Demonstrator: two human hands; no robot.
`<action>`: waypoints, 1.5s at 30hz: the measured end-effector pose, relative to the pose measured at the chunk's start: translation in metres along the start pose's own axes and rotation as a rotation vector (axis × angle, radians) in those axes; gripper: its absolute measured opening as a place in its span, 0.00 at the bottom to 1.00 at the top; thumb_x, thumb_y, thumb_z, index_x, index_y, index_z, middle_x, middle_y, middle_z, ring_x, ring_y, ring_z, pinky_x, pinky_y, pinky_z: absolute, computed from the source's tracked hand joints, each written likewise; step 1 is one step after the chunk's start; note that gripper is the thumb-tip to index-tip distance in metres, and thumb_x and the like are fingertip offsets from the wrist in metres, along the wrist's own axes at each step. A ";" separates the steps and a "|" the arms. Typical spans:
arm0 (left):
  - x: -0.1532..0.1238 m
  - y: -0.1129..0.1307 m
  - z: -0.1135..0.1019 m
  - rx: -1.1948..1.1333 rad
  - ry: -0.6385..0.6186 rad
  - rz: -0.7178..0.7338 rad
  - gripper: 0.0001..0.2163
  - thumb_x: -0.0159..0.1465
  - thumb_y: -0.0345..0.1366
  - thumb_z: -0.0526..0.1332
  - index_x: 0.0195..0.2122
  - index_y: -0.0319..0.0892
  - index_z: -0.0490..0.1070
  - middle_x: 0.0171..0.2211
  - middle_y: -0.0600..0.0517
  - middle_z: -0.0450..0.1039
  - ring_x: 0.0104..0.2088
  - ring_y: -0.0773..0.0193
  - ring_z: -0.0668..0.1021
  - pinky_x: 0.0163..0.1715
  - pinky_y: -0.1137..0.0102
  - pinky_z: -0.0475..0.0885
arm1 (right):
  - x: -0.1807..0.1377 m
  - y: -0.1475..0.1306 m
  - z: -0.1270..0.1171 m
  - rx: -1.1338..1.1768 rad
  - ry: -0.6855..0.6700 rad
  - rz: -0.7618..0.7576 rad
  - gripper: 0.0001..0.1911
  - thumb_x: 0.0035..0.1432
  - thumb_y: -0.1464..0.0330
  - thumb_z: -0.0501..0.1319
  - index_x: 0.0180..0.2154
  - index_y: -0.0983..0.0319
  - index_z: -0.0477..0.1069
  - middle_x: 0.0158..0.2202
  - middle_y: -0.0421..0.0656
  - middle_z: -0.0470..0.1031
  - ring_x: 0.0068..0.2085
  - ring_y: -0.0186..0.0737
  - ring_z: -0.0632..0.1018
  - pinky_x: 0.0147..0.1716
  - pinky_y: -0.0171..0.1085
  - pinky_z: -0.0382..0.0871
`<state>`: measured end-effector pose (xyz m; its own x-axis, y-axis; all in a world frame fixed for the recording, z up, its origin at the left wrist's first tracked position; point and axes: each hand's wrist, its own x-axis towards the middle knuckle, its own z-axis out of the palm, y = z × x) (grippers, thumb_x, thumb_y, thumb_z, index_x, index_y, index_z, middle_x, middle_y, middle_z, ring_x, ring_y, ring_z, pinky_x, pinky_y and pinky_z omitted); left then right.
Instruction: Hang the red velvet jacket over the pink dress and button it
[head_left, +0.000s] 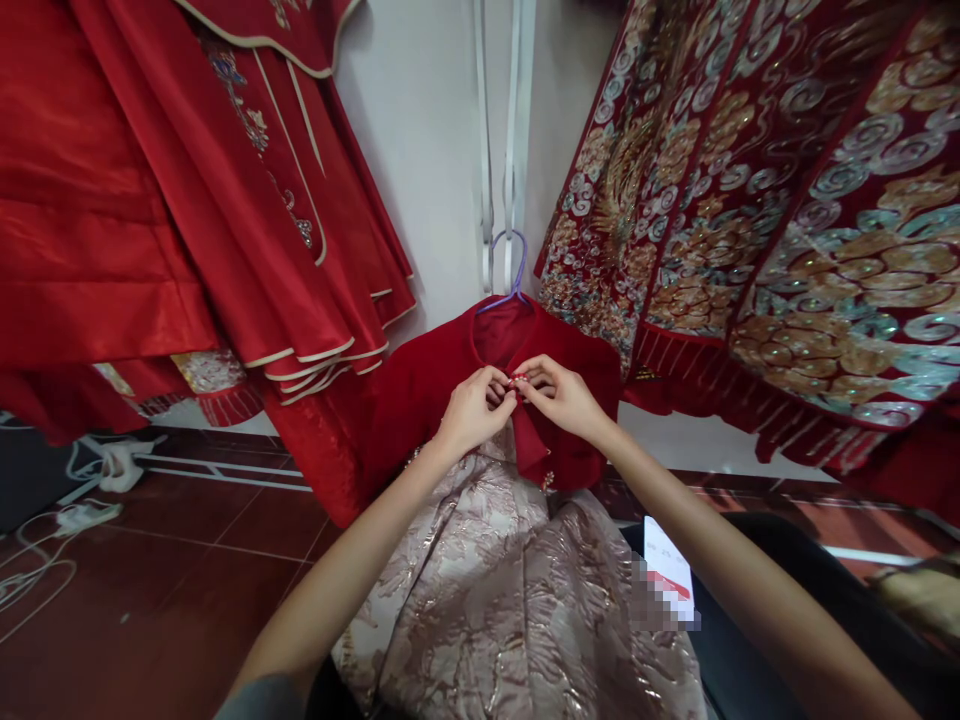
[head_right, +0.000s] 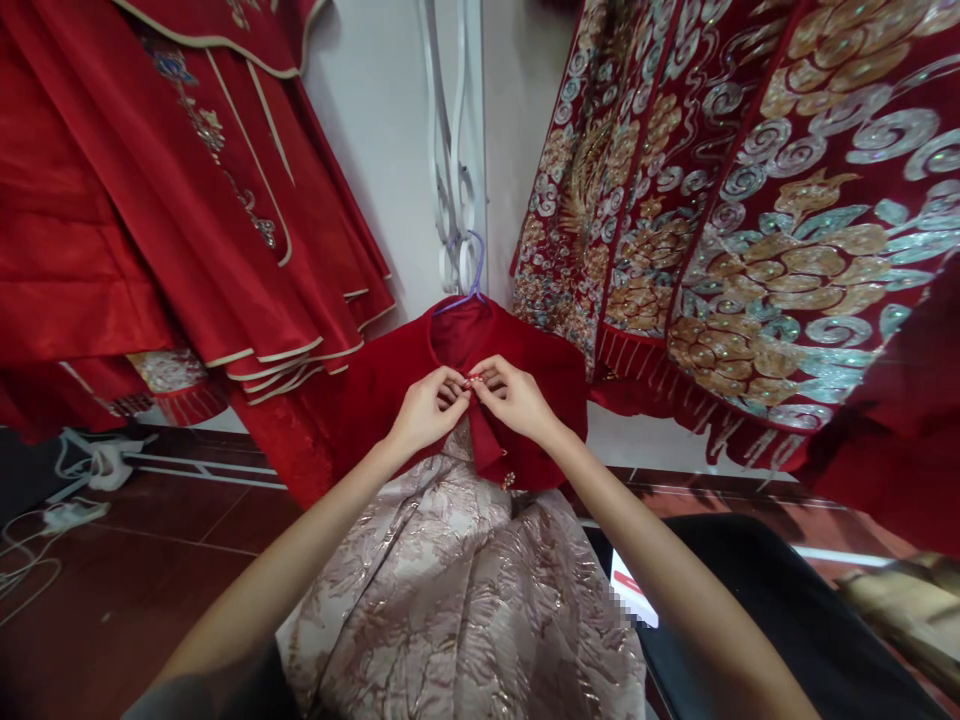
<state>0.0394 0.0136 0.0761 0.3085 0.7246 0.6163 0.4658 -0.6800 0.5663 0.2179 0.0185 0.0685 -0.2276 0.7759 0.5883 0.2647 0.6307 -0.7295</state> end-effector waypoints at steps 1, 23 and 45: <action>0.003 0.001 -0.003 0.041 -0.034 0.024 0.04 0.60 0.34 0.61 0.36 0.41 0.69 0.30 0.53 0.74 0.29 0.69 0.75 0.30 0.75 0.71 | 0.000 -0.002 0.000 -0.021 0.002 -0.004 0.10 0.59 0.62 0.60 0.41 0.59 0.68 0.36 0.43 0.75 0.37 0.38 0.78 0.33 0.37 0.74; 0.030 0.015 -0.018 0.381 -0.342 0.306 0.06 0.60 0.29 0.56 0.26 0.42 0.68 0.26 0.52 0.71 0.27 0.65 0.73 0.29 0.72 0.64 | 0.008 0.012 -0.015 0.152 -0.111 0.034 0.22 0.50 0.63 0.68 0.45 0.57 0.62 0.36 0.39 0.71 0.37 0.35 0.76 0.43 0.40 0.73; -0.121 -0.069 0.007 0.529 0.029 -0.156 0.15 0.62 0.28 0.56 0.50 0.41 0.64 0.48 0.43 0.66 0.49 0.53 0.71 0.50 0.58 0.68 | -0.093 0.065 0.054 -0.717 0.240 -0.136 0.29 0.56 0.77 0.53 0.59 0.61 0.55 0.52 0.55 0.62 0.53 0.54 0.68 0.50 0.54 0.68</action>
<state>-0.0246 -0.0262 -0.0414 0.1832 0.8034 0.5665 0.8597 -0.4104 0.3040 0.2057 -0.0133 -0.0526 -0.1134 0.6202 0.7762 0.8106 0.5095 -0.2886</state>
